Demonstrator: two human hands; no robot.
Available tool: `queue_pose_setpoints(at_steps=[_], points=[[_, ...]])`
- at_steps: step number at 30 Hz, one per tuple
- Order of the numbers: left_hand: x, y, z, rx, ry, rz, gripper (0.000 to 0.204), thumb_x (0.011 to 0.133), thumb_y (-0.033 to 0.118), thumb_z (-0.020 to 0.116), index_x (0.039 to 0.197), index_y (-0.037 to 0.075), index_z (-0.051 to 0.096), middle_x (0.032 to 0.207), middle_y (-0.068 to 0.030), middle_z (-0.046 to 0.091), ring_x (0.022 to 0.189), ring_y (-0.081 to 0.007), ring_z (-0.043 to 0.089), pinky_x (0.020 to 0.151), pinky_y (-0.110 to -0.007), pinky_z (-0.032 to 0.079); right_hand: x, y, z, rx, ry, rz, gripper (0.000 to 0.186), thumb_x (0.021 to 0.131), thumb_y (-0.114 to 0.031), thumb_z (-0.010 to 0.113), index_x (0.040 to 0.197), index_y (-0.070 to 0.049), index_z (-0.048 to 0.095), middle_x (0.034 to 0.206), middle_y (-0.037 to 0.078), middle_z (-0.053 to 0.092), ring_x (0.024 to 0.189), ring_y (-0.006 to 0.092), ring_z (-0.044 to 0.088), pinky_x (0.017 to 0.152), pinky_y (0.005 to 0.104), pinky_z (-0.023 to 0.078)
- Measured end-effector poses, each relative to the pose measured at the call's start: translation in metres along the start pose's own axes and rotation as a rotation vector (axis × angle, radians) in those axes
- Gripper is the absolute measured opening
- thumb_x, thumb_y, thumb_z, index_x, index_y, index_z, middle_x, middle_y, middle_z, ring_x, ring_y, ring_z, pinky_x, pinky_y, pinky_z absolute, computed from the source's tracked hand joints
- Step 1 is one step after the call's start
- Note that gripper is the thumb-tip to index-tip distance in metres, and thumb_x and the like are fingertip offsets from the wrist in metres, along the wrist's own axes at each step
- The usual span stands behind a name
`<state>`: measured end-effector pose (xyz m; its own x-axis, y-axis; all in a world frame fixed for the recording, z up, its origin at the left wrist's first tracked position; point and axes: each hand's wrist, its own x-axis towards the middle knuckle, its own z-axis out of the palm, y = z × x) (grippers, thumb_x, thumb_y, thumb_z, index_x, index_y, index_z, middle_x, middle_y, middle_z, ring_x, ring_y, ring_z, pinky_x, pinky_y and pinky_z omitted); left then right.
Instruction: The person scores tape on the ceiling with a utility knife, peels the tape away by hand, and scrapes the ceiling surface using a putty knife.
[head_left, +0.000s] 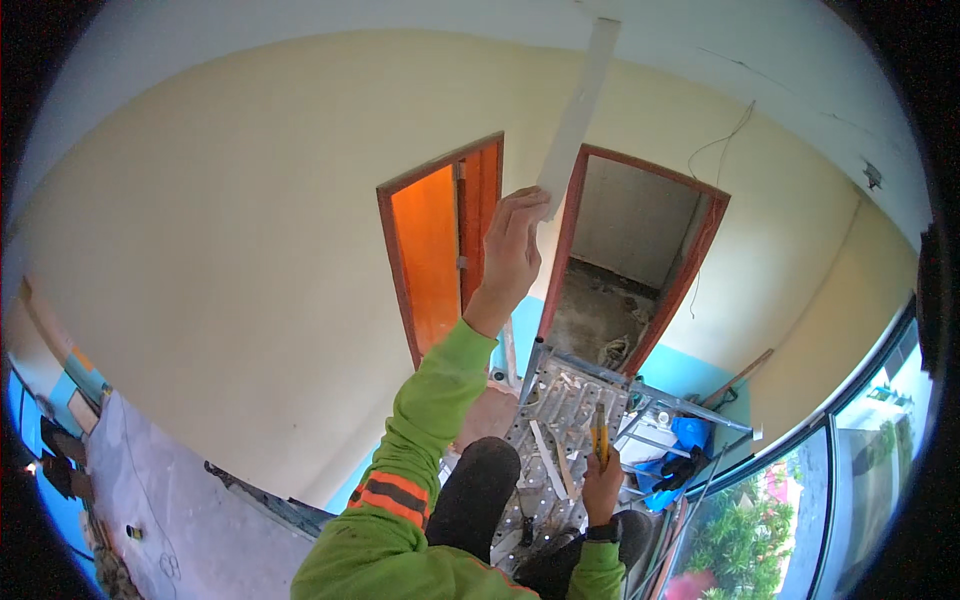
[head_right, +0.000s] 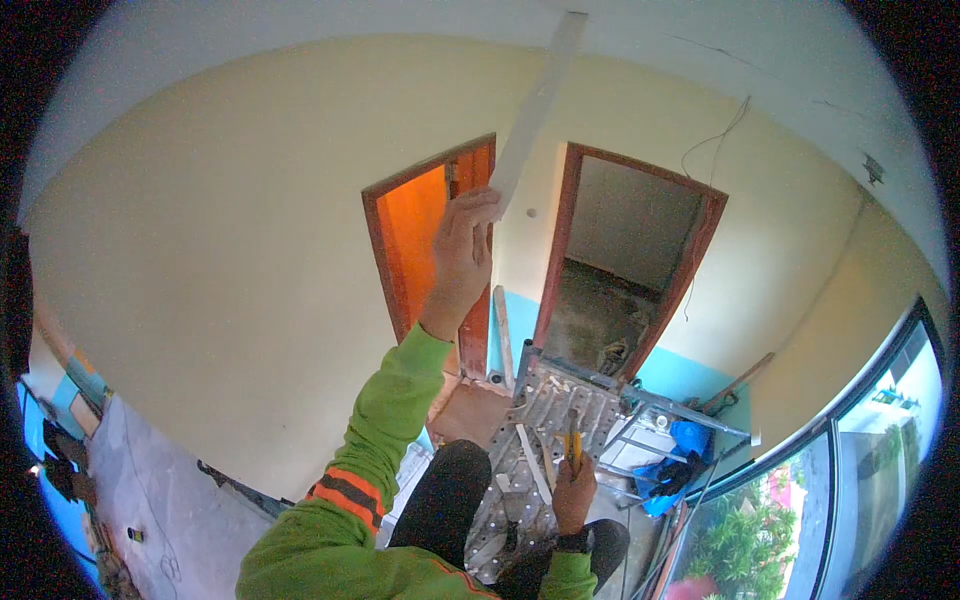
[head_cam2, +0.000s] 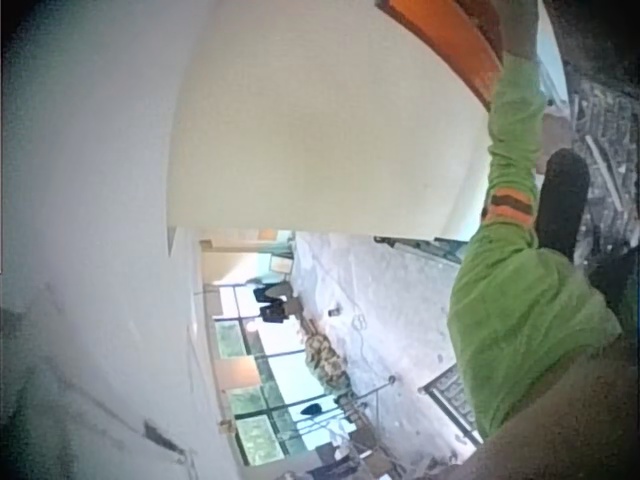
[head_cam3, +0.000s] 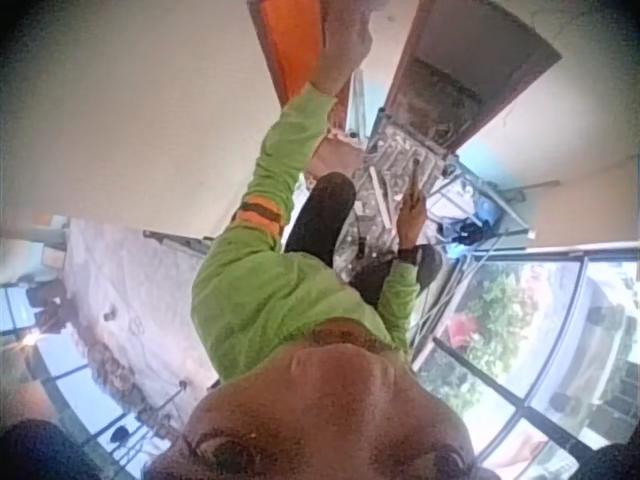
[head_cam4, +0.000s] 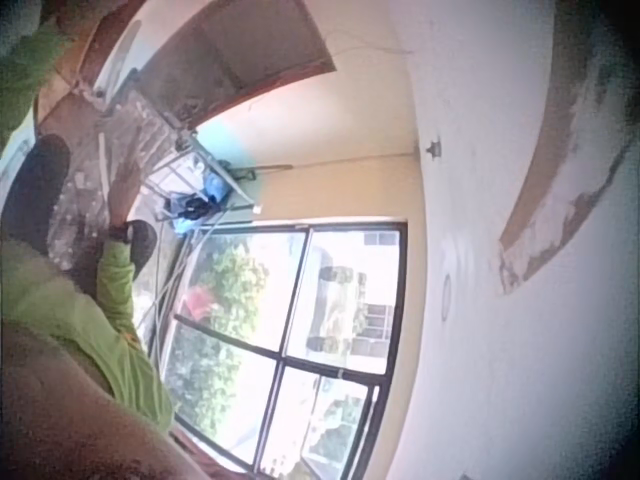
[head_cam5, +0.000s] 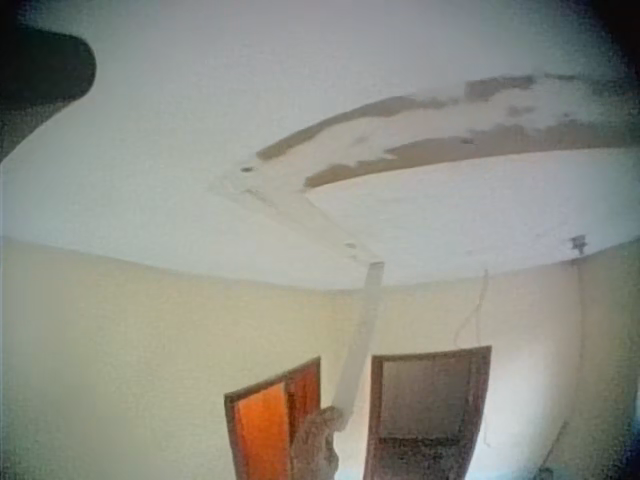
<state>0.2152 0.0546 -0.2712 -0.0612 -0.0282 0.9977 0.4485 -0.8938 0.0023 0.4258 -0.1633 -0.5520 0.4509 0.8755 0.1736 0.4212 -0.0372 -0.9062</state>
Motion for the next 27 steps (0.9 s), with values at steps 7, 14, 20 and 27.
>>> queue_pose_setpoints(at_steps=[7,14,20,27], points=[[0.046,0.015,0.013,0.149,0.106,0.062,0.017,0.087,-0.006,0.052,0.1,0.003,0.054,0.101,-0.0151,0.062,0.094,-0.033,0.062,0.079,-0.039,0.052,0.002,-0.01,-0.009,-0.043,0.0,-0.084,0.028,0.088,-0.013,0.058,0.11,0.003,0.053,0.096,0.026,0.06,0.089,0.0437,0.059,0.075,0.0454,0.047],[-0.043,-0.012,0.009,0.305,-0.479,-0.134,0.027,0.075,-0.005,0.051,0.1,0.005,0.055,0.098,-0.0162,0.061,0.094,-0.0358,0.059,0.081,-0.045,0.048,0.0,-0.006,-0.002,-0.112,0.023,-0.258,0.03,0.088,-0.013,0.059,0.111,0.005,0.052,0.078,0.019,0.059,0.068,0.0315,0.059,0.061,0.0382,0.046],[-0.207,-0.034,-0.061,0.294,-0.502,-0.404,0.02,0.08,0.003,0.054,0.1,0.003,0.057,0.102,-0.0177,0.06,0.098,-0.0353,0.058,0.086,-0.045,0.046,0.004,0.021,0.014,-0.108,0.063,-0.214,0.03,0.088,-0.013,0.059,0.111,0.005,0.054,0.072,0.014,0.059,0.058,0.0222,0.058,0.054,0.0347,0.046],[-0.224,-0.027,-0.094,0.272,-0.79,-0.641,0.023,0.083,0.002,0.052,0.105,0.0,0.056,0.109,-0.0187,0.06,0.102,-0.0365,0.057,0.085,-0.043,0.047,-0.003,-0.006,0.013,-0.185,0.048,-0.301,0.03,0.086,-0.013,0.06,0.109,0.005,0.054,0.081,0.02,0.06,0.068,0.0306,0.061,0.061,0.038,0.047]])
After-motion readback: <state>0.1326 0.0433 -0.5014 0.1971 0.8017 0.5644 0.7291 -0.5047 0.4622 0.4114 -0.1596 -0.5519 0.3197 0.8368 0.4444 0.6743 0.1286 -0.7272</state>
